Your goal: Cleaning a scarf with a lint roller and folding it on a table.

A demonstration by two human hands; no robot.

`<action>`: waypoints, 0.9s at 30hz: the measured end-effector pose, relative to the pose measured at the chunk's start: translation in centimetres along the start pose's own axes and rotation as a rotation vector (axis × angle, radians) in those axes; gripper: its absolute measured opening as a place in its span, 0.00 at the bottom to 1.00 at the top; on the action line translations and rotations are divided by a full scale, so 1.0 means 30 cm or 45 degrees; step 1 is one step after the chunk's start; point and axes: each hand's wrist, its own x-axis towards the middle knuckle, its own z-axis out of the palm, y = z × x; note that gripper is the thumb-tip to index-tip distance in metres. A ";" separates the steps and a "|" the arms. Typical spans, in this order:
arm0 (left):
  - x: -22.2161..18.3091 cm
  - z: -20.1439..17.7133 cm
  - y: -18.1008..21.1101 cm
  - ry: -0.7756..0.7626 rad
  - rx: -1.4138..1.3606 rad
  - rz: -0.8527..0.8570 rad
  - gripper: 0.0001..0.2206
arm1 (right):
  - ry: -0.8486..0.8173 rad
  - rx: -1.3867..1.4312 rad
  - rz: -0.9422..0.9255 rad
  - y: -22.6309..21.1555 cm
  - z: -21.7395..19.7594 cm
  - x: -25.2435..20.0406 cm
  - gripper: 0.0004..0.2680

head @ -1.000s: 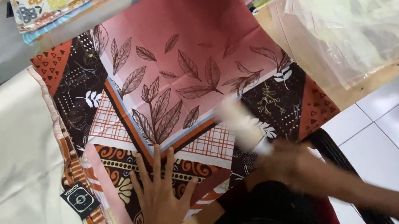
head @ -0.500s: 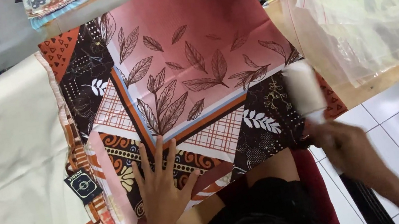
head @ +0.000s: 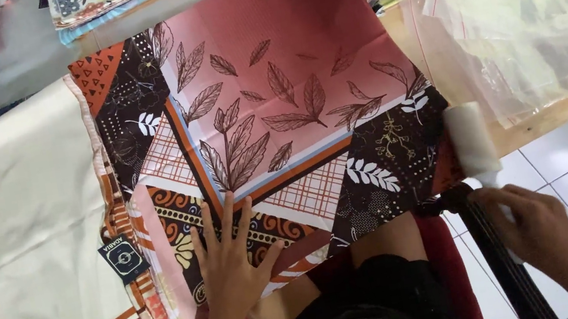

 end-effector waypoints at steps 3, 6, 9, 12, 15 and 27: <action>-0.002 0.010 -0.001 0.010 -0.044 0.002 0.38 | 0.098 0.139 -0.147 -0.023 0.022 -0.019 0.09; 0.001 -0.006 0.007 -0.011 -0.026 -0.004 0.38 | -0.054 0.311 -0.435 -0.048 0.111 -0.055 0.13; 0.000 -0.004 0.006 -0.026 -0.077 -0.020 0.37 | -0.208 0.445 -0.475 -0.196 0.061 -0.023 0.09; -0.004 0.002 0.003 -0.010 -0.090 -0.004 0.37 | -0.139 0.217 -0.201 0.018 0.112 -0.020 0.10; -0.006 0.005 0.001 -0.003 -0.091 -0.001 0.38 | 0.009 -0.010 -0.043 -0.001 0.003 0.001 0.06; 0.232 -0.060 -0.043 -0.037 -0.431 -0.018 0.36 | -0.052 0.444 -0.930 -0.563 0.155 0.380 0.07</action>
